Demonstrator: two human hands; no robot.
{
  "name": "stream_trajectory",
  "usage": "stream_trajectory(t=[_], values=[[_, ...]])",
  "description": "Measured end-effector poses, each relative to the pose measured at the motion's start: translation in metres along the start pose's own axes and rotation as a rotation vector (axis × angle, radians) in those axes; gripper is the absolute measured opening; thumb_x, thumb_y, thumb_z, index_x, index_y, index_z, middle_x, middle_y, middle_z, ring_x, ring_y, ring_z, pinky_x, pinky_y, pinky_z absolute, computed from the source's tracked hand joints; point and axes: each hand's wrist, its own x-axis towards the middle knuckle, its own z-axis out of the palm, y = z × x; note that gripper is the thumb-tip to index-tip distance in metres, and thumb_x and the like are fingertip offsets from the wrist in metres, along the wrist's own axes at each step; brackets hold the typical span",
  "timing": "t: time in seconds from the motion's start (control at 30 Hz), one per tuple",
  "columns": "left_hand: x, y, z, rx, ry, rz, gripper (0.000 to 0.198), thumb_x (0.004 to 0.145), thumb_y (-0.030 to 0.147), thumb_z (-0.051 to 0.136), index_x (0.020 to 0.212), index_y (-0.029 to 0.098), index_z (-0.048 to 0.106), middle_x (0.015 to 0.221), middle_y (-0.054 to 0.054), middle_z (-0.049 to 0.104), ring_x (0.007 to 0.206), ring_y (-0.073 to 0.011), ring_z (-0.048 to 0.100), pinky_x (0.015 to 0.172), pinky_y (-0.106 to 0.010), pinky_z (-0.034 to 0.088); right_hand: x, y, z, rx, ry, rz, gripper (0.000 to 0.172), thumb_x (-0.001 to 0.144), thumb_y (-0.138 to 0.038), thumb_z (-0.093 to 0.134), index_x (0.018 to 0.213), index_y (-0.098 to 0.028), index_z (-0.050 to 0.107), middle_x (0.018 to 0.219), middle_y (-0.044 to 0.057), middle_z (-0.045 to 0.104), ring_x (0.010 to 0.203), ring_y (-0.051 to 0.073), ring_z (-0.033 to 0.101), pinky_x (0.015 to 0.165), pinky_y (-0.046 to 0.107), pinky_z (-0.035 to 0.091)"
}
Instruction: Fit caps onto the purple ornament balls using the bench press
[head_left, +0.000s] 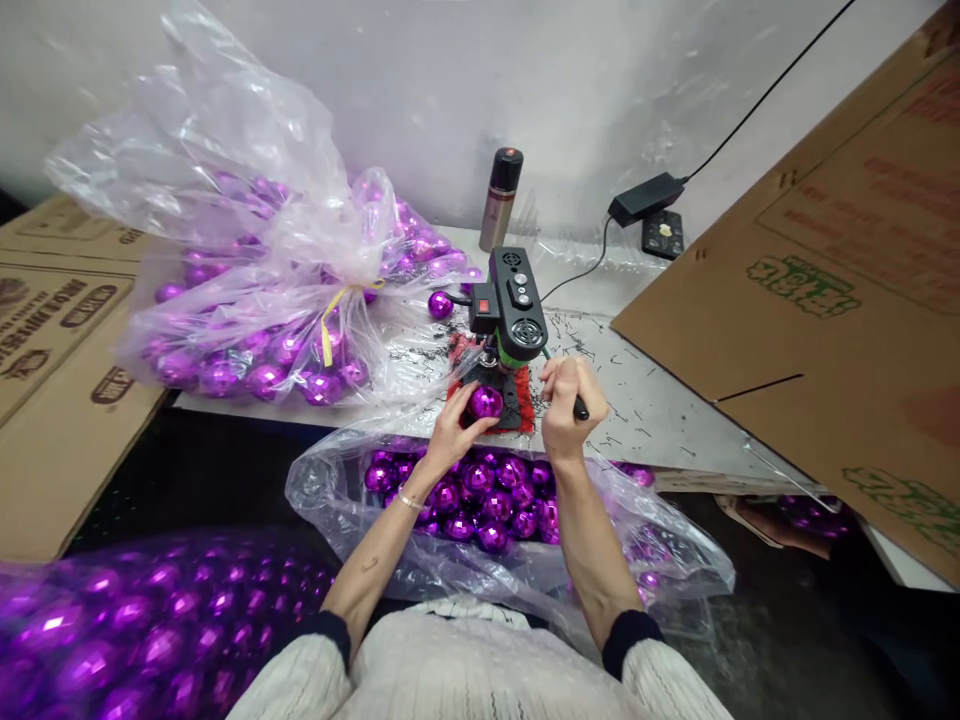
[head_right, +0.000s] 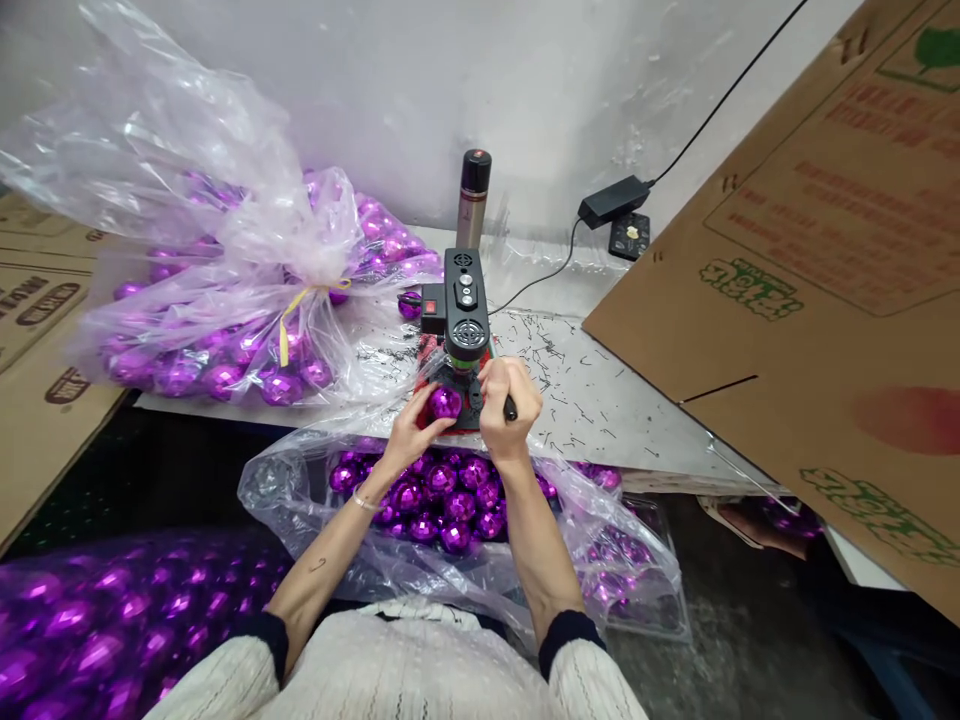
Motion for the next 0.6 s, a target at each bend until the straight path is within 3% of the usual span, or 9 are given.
stream_trajectory(t=[0.1, 0.2, 0.4, 0.6], values=[[-0.042, 0.009, -0.024, 0.052, -0.173, 0.077, 0.069, 0.095, 0.057, 0.08, 0.152, 0.023, 0.062, 0.148, -0.016, 0.072, 0.139, -0.0325, 0.07, 0.121, -0.053, 0.056, -0.007, 0.003, -0.001, -0.001, 0.004, -0.045, 0.042, 0.11, -0.028, 0.051, 0.069, -0.024, 0.055, 0.066, -0.002, 0.059, 0.067, 0.015, 0.064, 0.064, 0.032, 0.049], [-0.077, 0.01, -0.034, 0.115, -0.352, 0.132, 0.063, 0.101, 0.051, 0.074, 0.154, 0.021, 0.06, 0.149, -0.018, 0.071, 0.14, -0.0321, 0.069, 0.121, -0.052, 0.057, -0.017, 0.008, -0.001, -0.014, 0.01, -0.048, 0.039, 0.11, -0.026, 0.049, 0.072, -0.023, 0.058, 0.07, -0.001, 0.063, 0.067, 0.015, 0.064, 0.062, 0.032, 0.048], [-0.103, -0.01, -0.01, 0.286, -0.564, 0.052, 0.055, 0.104, 0.034, 0.068, 0.156, 0.018, 0.058, 0.153, -0.021, 0.067, 0.142, -0.0335, 0.066, 0.119, -0.054, 0.057, -0.022, 0.014, -0.003, -0.049, 0.004, -0.066, 0.04, 0.11, -0.027, 0.05, 0.071, -0.024, 0.056, 0.067, 0.0, 0.061, 0.068, 0.017, 0.066, 0.061, 0.034, 0.048], [-0.093, -0.02, 0.019, 0.422, -0.646, 0.055, 0.058, 0.102, 0.035, 0.07, 0.156, 0.018, 0.057, 0.154, -0.021, 0.066, 0.143, -0.0375, 0.064, 0.12, -0.057, 0.052, -0.021, 0.013, -0.004, -0.083, 0.001, -0.128, 0.04, 0.11, -0.029, 0.048, 0.071, -0.025, 0.056, 0.065, -0.001, 0.062, 0.065, 0.016, 0.065, 0.061, 0.034, 0.047]])
